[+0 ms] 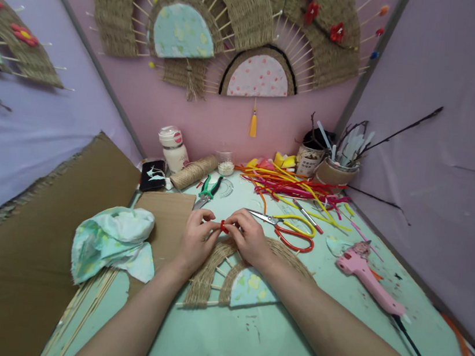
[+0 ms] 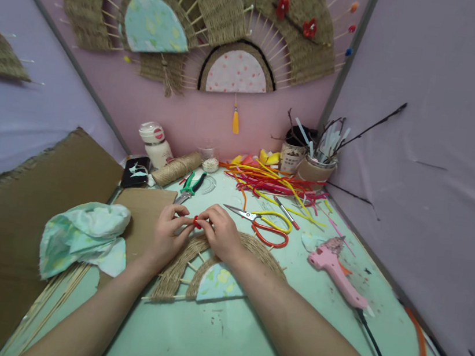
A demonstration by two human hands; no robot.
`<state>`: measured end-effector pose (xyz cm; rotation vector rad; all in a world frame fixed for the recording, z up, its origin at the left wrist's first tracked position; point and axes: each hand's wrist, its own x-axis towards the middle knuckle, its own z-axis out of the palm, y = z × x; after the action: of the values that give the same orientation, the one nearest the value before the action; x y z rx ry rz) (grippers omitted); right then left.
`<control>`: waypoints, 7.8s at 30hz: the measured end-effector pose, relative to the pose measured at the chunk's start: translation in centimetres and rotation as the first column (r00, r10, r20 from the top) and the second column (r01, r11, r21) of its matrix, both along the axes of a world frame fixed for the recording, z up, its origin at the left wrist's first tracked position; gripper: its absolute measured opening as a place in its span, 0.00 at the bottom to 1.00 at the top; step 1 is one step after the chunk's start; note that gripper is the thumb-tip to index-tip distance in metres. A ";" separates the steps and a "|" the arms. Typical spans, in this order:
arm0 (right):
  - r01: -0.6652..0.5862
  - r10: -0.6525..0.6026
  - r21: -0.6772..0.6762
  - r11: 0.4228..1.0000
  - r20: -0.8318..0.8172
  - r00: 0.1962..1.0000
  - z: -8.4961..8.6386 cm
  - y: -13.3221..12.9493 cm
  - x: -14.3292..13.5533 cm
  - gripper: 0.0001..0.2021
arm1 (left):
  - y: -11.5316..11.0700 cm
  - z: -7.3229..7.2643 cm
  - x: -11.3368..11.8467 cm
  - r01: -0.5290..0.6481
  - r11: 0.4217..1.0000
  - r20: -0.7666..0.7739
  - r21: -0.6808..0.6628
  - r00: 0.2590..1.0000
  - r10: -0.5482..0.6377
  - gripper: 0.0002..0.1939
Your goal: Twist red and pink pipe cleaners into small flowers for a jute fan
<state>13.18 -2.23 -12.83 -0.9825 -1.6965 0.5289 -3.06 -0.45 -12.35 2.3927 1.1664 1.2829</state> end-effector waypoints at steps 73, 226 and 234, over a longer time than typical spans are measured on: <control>-0.046 0.027 -0.205 0.978 -0.098 0.995 0.0 0.1 -0.3 0.07 | -0.5 0.1 0.8 0.126 0.914 0.370 -0.387 0.928 0.028 0.10; 0.019 -0.017 -0.289 0.957 0.007 1.000 -0.9 0.5 -0.3 0.04 | 0.4 -0.2 0.7 0.087 0.779 0.213 -0.621 0.975 0.061 0.10; 0.057 -0.053 -0.299 0.952 0.023 0.998 -0.9 0.6 -0.2 0.05 | 0.3 0.2 1.1 0.191 0.673 0.380 -0.715 0.914 0.144 0.11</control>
<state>12.93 -1.66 -13.72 -1.2497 -1.6254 0.7596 -1.97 -0.13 -12.19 1.4435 1.1990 0.9501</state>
